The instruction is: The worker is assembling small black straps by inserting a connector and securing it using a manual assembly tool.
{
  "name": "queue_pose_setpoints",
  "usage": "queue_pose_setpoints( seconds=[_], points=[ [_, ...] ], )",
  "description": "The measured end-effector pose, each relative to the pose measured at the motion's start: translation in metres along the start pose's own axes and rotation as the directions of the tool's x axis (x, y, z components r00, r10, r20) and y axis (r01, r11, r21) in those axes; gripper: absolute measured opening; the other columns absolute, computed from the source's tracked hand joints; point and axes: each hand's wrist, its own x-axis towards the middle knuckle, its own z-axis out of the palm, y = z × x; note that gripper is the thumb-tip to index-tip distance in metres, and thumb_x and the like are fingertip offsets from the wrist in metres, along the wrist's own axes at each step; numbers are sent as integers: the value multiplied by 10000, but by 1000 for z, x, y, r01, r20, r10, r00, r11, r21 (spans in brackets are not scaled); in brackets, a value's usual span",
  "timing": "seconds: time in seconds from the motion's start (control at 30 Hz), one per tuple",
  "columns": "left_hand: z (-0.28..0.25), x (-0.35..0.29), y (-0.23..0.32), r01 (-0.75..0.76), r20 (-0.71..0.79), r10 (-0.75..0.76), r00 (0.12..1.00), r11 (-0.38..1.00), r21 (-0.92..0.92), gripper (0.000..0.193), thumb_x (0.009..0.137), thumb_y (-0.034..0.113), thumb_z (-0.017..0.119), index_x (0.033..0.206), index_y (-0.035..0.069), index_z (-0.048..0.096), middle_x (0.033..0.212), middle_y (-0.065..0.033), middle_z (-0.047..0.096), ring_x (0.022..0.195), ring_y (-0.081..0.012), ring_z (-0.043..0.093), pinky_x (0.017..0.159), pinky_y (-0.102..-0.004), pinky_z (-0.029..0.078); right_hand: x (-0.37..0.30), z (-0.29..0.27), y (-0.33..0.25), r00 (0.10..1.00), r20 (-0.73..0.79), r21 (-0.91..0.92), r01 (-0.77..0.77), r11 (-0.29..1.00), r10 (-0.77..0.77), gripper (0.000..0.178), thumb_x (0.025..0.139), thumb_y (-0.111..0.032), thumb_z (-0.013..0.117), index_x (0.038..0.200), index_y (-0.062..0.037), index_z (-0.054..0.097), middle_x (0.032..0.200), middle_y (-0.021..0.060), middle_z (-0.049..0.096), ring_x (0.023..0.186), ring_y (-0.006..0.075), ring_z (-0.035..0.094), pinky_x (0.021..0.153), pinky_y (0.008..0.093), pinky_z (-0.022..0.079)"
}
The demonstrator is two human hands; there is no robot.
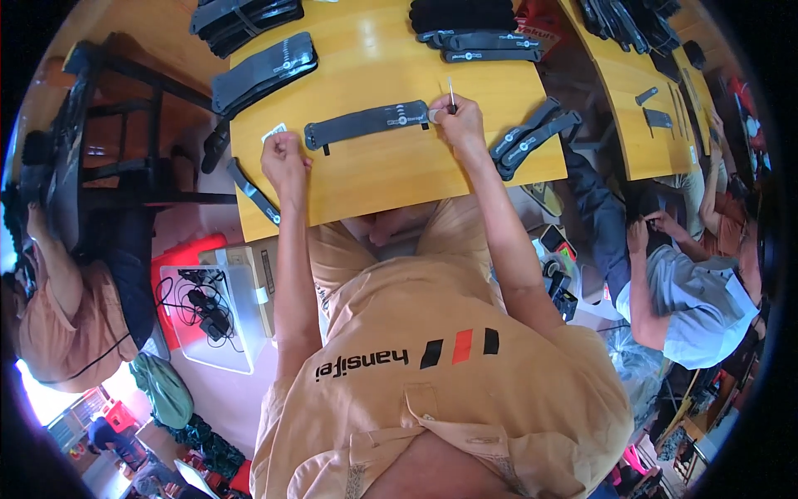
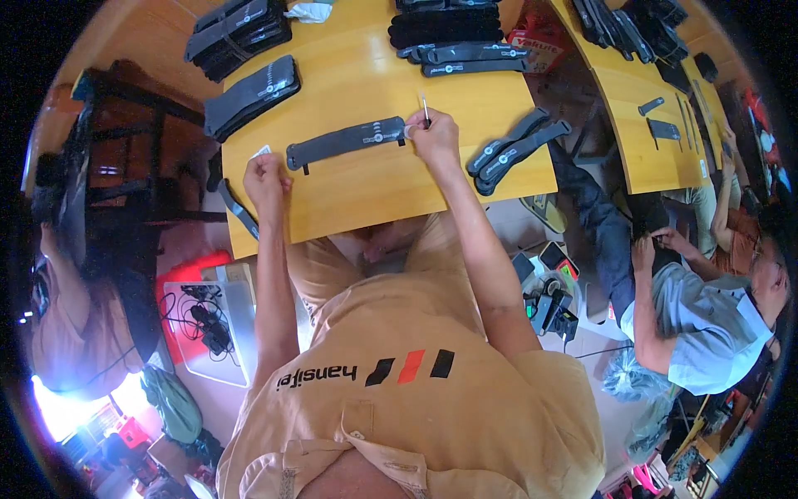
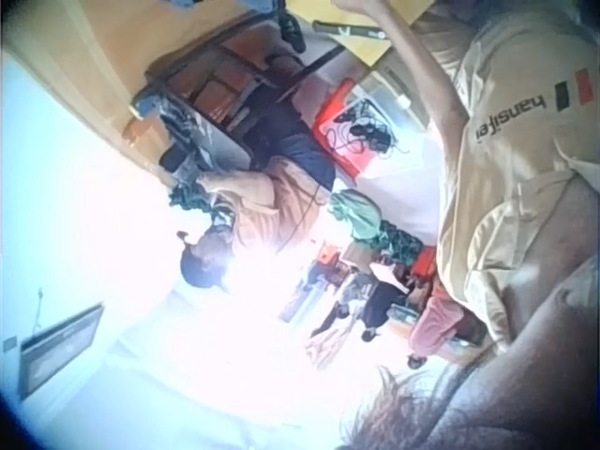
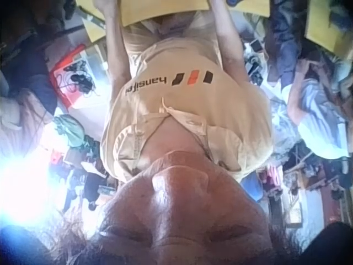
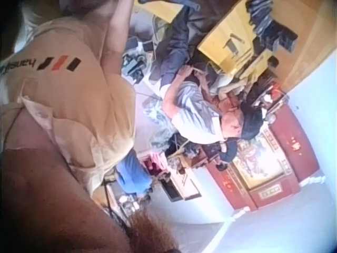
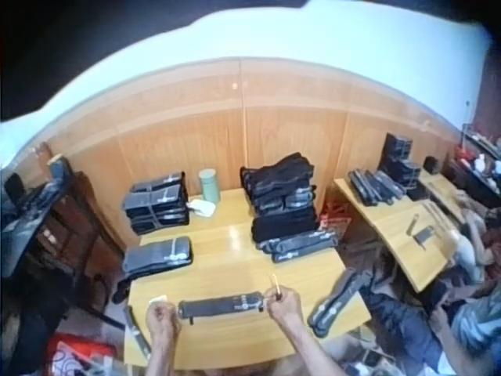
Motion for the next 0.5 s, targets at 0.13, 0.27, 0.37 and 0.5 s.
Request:
queue_pose_setpoints(
  seconds=[0.13,0.27,0.37,0.5],
  points=[
    [1,-25,12,-364,20,378,926,875,320,270,837,97,534,1073,-34,528,917,-140,616,797,-215,607,657,-311,489,-9,-11,-16,991,73,148,-123,981,113,101,736,-39,568,806,-22,639,583,48,547,503,131,505,487,270,409],
    [22,-47,18,-661,312,602,735,533,528,495,811,179,580,1243,-7,424,1208,-179,493,1137,-293,460,935,-424,365,-28,-6,-19,888,-72,-244,425,872,-454,222,752,-77,559,959,-57,636,681,143,562,584,294,576,570,391,468],
    [36,-59,19,-681,497,476,726,393,618,654,774,290,613,1311,26,348,1376,-162,307,1288,-310,255,1035,-482,183,-49,-2,-28,889,154,-472,449,759,-431,274,775,-93,557,1043,-65,605,725,134,535,617,304,559,608,390,454],
    [45,-59,12,-737,610,414,675,341,584,711,794,410,558,1365,92,277,1424,-138,219,1312,-303,207,1028,-542,137,-56,-1,-32,882,298,-592,470,654,-365,356,786,-164,563,1140,-144,546,861,160,510,604,344,580,539,441,484]
  ],
)
